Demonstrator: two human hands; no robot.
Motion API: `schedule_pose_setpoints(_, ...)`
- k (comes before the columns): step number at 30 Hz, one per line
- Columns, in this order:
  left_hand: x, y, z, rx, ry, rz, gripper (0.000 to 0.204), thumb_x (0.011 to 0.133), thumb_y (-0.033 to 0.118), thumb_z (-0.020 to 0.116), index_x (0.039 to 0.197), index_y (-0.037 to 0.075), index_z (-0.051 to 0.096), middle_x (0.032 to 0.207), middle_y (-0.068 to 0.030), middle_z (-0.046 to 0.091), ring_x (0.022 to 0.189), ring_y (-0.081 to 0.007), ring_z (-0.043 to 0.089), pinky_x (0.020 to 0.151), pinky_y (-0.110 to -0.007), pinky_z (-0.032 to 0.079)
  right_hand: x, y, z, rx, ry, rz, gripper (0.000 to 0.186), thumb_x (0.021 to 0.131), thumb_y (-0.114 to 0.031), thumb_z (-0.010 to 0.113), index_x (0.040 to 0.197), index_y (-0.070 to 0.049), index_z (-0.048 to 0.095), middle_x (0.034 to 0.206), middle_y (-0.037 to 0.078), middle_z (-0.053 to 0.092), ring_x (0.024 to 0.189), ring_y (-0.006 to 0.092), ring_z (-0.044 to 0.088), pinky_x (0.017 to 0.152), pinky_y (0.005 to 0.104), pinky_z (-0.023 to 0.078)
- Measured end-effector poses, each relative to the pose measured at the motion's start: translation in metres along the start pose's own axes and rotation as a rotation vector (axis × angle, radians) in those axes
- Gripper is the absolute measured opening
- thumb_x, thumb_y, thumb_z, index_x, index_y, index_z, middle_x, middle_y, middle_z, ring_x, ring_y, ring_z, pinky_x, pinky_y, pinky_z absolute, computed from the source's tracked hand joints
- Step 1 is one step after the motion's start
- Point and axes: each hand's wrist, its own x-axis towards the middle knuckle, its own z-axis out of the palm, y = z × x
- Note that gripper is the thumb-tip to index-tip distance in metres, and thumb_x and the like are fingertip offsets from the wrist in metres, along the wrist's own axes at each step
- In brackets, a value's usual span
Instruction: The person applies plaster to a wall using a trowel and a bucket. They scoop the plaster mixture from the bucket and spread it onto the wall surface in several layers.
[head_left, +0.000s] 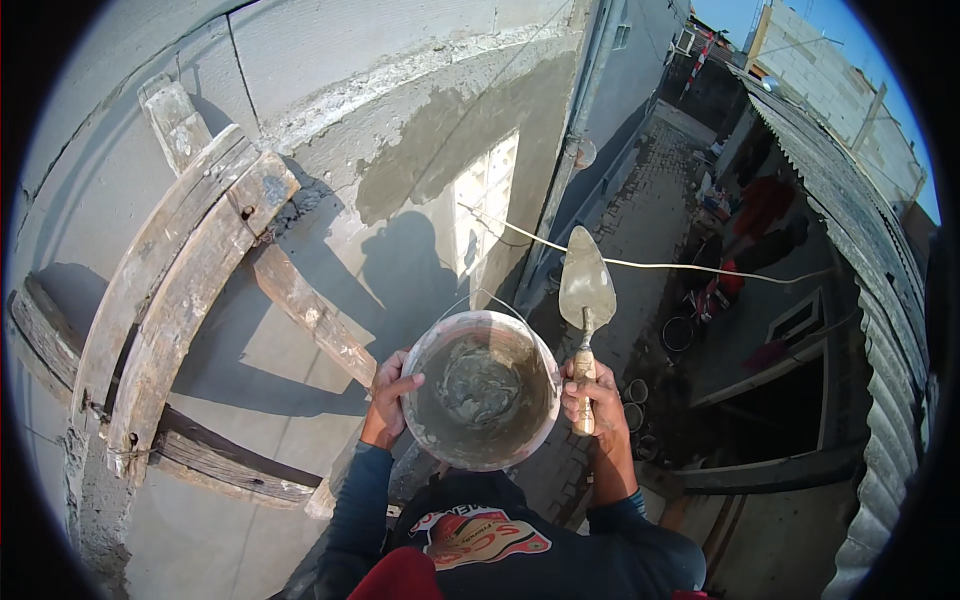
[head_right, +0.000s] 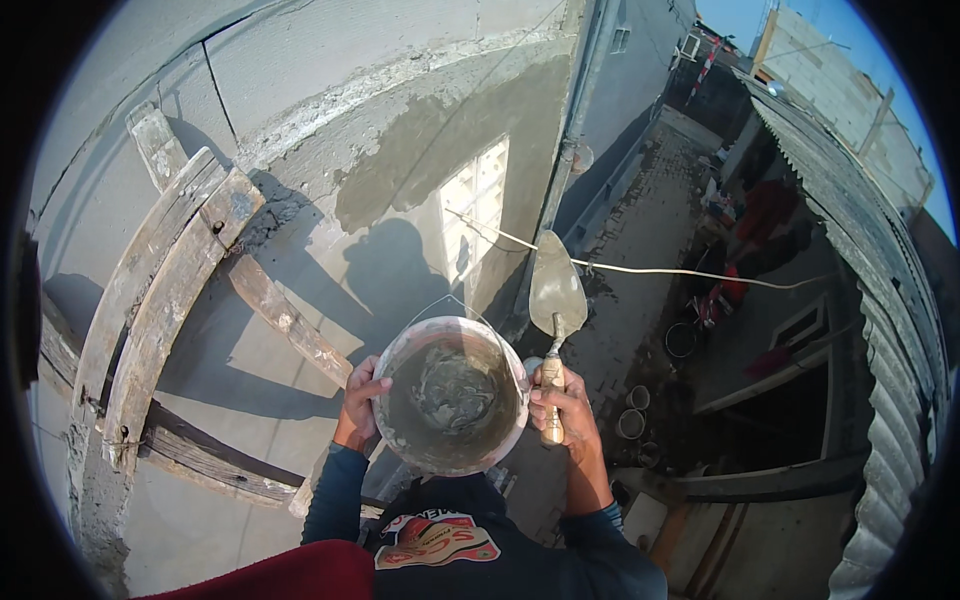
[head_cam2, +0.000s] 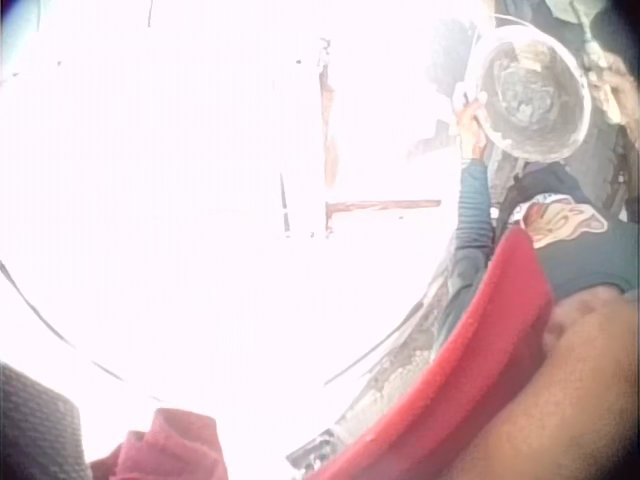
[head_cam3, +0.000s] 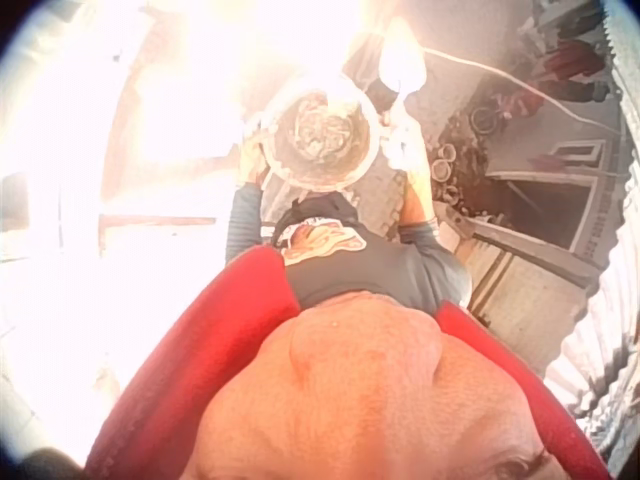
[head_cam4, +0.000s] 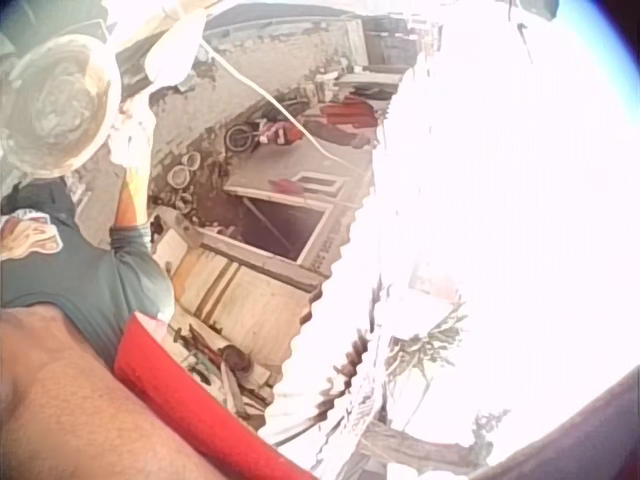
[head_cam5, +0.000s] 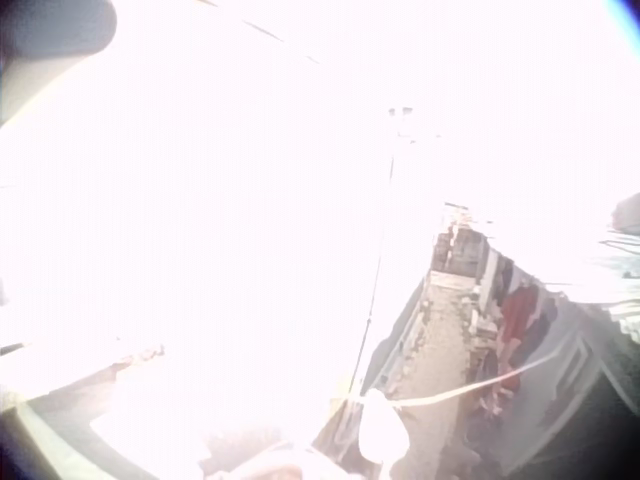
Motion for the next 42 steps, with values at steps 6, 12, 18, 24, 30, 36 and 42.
schedule_pose_setpoints(6,-0.005,-0.011,-0.002,0.107,-0.059,-0.117,0.035,0.083,0.017,0.071,0.111,0.000,0.059,0.103,-0.0060,0.062,0.099,-0.0144,0.057,0.092,-0.028,0.042,-0.013,-0.019,0.008,-0.099,0.005,-0.038,0.032,0.072,0.008,0.068,0.097,-0.001,0.051,0.071,0.006,0.052,0.048,0.0101,0.048,0.040,0.0253,0.040)
schedule_pose_setpoints(12,-0.003,-0.011,-0.006,0.495,-0.258,-0.108,0.032,0.088,0.024,0.072,0.107,-0.001,0.065,0.105,-0.0052,0.059,0.100,-0.0148,0.057,0.091,-0.029,0.043,-0.016,-0.031,0.007,-0.174,0.083,-0.147,0.033,0.071,0.008,0.068,0.097,0.000,0.050,0.074,0.010,0.057,0.045,0.0097,0.049,0.039,0.0236,0.043)
schedule_pose_setpoints(18,0.005,-0.019,-0.016,0.880,-0.193,0.162,0.039,0.087,0.023,0.071,0.116,-0.002,0.061,0.110,-0.0147,0.057,0.103,-0.0271,0.059,0.092,-0.035,0.046,-0.023,-0.026,0.012,-0.179,0.101,-0.161,0.033,0.071,0.010,0.068,0.096,-0.001,0.049,0.075,0.011,0.057,0.044,0.0104,0.050,0.039,0.0239,0.043)
schedule_pose_setpoints(24,-0.009,-0.028,-0.013,1.225,0.072,0.607,0.049,0.074,0.003,0.071,0.120,-0.001,0.056,0.122,-0.0188,0.053,0.111,-0.0383,0.054,0.098,-0.043,0.045,-0.020,-0.002,0.000,-0.497,0.323,-0.164,0.029,0.073,0.007,0.069,0.092,-0.001,0.050,0.063,0.007,0.055,0.043,0.0136,0.050,0.041,0.0278,0.044)
schedule_pose_setpoints(30,-0.009,-0.031,-0.022,1.517,0.033,0.637,0.054,0.065,-0.004,0.066,0.118,-0.001,0.057,0.122,-0.0185,0.053,0.117,-0.0376,0.050,0.102,-0.045,0.042,-0.037,0.017,-0.023,-0.590,0.553,-0.140,0.023,0.074,0.005,0.069,0.085,-0.001,0.050,0.061,0.007,0.055,0.044,0.0144,0.052,0.040,0.0286,0.043)
schedule_pose_setpoints(36,-0.005,-0.033,-0.019,1.587,0.013,0.645,0.048,0.066,-0.005,0.064,0.113,-0.003,0.058,0.120,-0.0192,0.054,0.115,-0.0378,0.050,0.101,-0.045,0.041,-0.041,0.037,-0.043,-0.587,0.735,-0.194,0.022,0.072,0.000,0.070,0.085,-0.002,0.053,0.064,0.006,0.056,0.045,0.0140,0.052,0.042,0.0275,0.043)
schedule_pose_setpoints(42,-0.005,-0.028,-0.020,1.640,-0.035,0.561,0.054,0.061,-0.005,0.068,0.114,0.000,0.058,0.122,-0.0169,0.053,0.115,-0.0354,0.049,0.103,-0.043,0.040,-0.029,0.047,-0.050,-0.575,0.779,-0.124,0.022,0.072,-0.001,0.070,0.086,-0.001,0.054,0.062,0.004,0.054,0.046,0.0136,0.050,0.043,0.0294,0.042)
